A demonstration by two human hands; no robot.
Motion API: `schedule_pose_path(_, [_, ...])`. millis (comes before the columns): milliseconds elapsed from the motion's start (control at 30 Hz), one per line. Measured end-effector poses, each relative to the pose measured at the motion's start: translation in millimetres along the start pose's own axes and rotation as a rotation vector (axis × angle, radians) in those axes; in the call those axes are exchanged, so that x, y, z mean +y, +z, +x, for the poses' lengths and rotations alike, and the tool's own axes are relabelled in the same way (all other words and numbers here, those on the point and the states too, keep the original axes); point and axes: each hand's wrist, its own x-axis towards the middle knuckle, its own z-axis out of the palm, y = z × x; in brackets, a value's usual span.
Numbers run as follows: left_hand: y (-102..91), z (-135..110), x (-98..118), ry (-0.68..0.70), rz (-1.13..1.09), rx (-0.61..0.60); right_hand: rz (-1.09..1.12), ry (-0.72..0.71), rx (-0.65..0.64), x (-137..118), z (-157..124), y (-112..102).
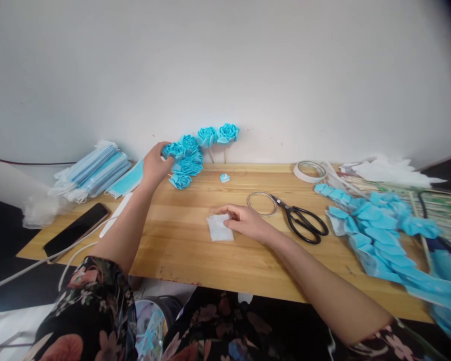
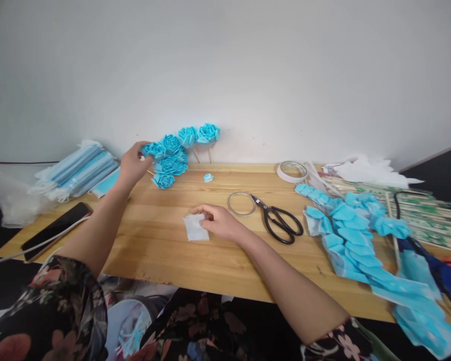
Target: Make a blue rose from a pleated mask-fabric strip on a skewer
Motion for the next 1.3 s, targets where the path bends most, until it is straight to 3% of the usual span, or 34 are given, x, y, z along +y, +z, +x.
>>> schedule_pose_path(133, [7.7,1,4,0.014,0.022,-0.094,0.012,0.001,-0.004,2,0,0])
schedule_pose_path(300, [10.4,-1,-5,-0.047,-0.053,-0.125,-0.019,-0.002,0.008,1,-1,0])
schedule_pose_path(467, [5.6,-5,-12,-0.008,-0.079,-0.152,-0.013,0.005,-0.005,-2,-1,0])
schedule_pose_path(633, [7.7,-9,-9,0.028,-0.103,-0.035,-0.019,0.010,0.004,-3,-2,0])
schedule_pose_path(800, [5.0,-7,3,-0.075,-0.044,0.068,0.006,-0.003,0.003,-3,-2,0])
schedule_pose_path(1033, [-2.9,12,-7,0.024,0.025,-0.050,-0.011,0.012,-0.004,-3,-2,-1])
schedule_pose_path(1167, [3.2,15,-10,0.096,0.048,-0.118,-0.020,0.003,-0.003,-4,-2,0])
schedule_pose_path(1300, [10.0,11,-9,0.084,0.046,-0.172,-0.027,0.007,-0.004,-5,-2,0])
